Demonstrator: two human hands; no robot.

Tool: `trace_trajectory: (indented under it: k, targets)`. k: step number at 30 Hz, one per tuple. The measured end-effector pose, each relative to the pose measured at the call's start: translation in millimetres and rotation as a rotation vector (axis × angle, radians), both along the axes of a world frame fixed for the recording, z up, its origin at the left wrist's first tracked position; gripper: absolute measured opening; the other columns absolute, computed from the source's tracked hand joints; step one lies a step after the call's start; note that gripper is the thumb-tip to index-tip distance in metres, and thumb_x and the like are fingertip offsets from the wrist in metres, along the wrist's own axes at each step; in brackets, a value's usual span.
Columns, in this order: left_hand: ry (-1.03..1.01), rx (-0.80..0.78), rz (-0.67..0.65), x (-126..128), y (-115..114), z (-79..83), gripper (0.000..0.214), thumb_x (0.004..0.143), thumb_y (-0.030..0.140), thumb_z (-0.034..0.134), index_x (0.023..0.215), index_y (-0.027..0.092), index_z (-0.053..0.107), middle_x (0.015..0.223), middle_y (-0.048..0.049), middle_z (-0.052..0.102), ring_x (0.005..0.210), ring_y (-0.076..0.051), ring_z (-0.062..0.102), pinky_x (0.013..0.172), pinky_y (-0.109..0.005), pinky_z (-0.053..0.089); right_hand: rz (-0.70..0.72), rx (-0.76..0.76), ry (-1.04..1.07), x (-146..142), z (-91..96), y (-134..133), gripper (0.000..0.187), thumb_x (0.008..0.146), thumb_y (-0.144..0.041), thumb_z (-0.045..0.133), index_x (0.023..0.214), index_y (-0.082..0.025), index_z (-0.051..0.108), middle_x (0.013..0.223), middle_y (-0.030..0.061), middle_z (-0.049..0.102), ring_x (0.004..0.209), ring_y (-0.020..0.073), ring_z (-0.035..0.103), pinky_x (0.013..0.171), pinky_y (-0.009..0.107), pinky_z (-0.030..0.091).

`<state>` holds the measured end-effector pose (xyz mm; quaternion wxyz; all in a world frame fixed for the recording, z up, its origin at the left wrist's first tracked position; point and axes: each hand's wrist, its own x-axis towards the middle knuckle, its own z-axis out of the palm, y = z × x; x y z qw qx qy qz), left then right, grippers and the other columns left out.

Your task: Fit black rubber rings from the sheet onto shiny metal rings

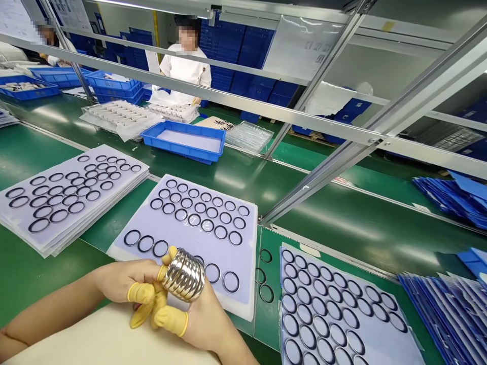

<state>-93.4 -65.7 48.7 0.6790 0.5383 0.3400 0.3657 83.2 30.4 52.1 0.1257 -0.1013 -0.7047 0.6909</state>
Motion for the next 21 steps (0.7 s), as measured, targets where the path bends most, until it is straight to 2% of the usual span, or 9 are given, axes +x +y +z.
trace_trajectory:
  k: [2, 4, 6, 9, 11, 14, 18, 21]
  targets:
    - [0.034, 0.075, 0.063, 2.5, 1.8, -1.7, 0.067, 0.085, 0.07, 0.033, 0.105, 0.012, 0.059, 0.066, -0.0071, 0.068, 0.048, -0.013, 0.057, 0.05, -0.022, 0.047, 0.022, -0.08, 0.031, -1.3, 0.2, -2.5, 0.076, 0.072, -0.066, 0.063, 0.132, -0.024, 0.044, 0.111, 0.0116, 0.064, 0.098, 0.0266, 0.062, 0.088, 0.044, 0.049]
    - [0.067, 0.117, 0.143, 5.4, 4.2, -2.8, 0.072, 0.084, 0.073, 0.026, 0.093, 0.011, 0.063, 0.069, -0.0106, 0.068, 0.058, -0.016, 0.059, 0.059, -0.026, 0.05, 0.033, -0.163, 0.058, -1.8, -1.7, -5.3, 0.079, 0.072, -0.067, 0.062, 0.134, -0.024, 0.04, 0.088, 0.0057, 0.065, 0.075, 0.0213, 0.063, 0.074, 0.039, 0.053]
    - [0.062, 0.092, 0.209, 8.6, 6.6, -3.5, 0.071, 0.086, 0.071, 0.027, 0.082, 0.011, 0.065, 0.078, -0.0138, 0.068, 0.07, -0.019, 0.061, 0.07, -0.03, 0.051, -0.012, -0.159, 0.05, -0.9, -5.3, -7.5, 0.088, 0.069, -0.069, 0.062, 0.138, -0.022, 0.035, 0.09, 0.0067, 0.062, 0.068, 0.0184, 0.059, 0.066, 0.036, 0.052]
    - [-0.015, -0.024, 0.3, 13.0, 9.7, -4.5, 0.059, 0.088, 0.063, 0.04, 0.079, 0.011, 0.066, 0.08, -0.0117, 0.069, 0.079, -0.021, 0.062, 0.077, -0.033, 0.05, -0.1, -0.014, 0.001, 1.9, -10.6, -8.8, 0.095, 0.067, -0.074, 0.061, 0.141, -0.022, 0.033, 0.122, 0.0167, 0.051, 0.083, 0.022, 0.059, 0.068, 0.037, 0.052]
    - [-0.071, -0.114, 0.364, 15.3, 11.7, -4.3, 0.046, 0.085, 0.054, 0.053, 0.074, 0.012, 0.066, 0.075, -0.0074, 0.067, 0.076, -0.019, 0.061, 0.078, -0.032, 0.049, -0.137, 0.094, 0.013, 3.0, -12.4, -9.0, 0.091, 0.068, -0.074, 0.059, 0.14, -0.022, 0.037, 0.134, 0.0176, 0.043, 0.107, 0.0295, 0.054, 0.085, 0.043, 0.05]
    - [-0.154, -0.21, 0.411, 17.0, 14.9, -1.7, 0.031, 0.077, 0.042, 0.066, 0.067, 0.013, 0.066, 0.069, -0.0024, 0.065, 0.069, -0.015, 0.058, 0.076, -0.029, 0.048, -0.166, 0.216, 0.055, 2.4, -11.9, -9.1, 0.086, 0.072, -0.072, 0.056, 0.139, -0.022, 0.038, 0.137, 0.0165, 0.04, 0.128, 0.0332, 0.039, 0.104, 0.048, 0.037]
    - [-0.172, -0.269, 0.412, 15.7, 18.0, 2.2, 0.02, 0.07, 0.033, 0.073, 0.066, 0.013, 0.07, 0.066, -0.0002, 0.065, 0.067, -0.013, 0.056, 0.075, -0.027, 0.046, -0.158, 0.313, 0.103, 0.3, -10.6, -8.1, 0.083, 0.074, -0.07, 0.055, 0.139, -0.022, 0.036, 0.132, 0.0147, 0.045, 0.127, 0.0322, 0.041, 0.106, 0.047, 0.036]
    - [-0.141, -0.277, 0.409, 14.1, 18.5, 1.6, 0.014, 0.068, 0.027, 0.074, 0.068, 0.014, 0.071, 0.066, 0.0005, 0.065, 0.068, -0.013, 0.056, 0.074, -0.027, 0.045, -0.132, 0.36, 0.13, 0.2, -12.2, -7.5, 0.075, 0.077, -0.066, 0.056, 0.137, -0.025, 0.04, 0.136, 0.0126, 0.043, 0.131, 0.0325, 0.036, 0.109, 0.048, 0.033]
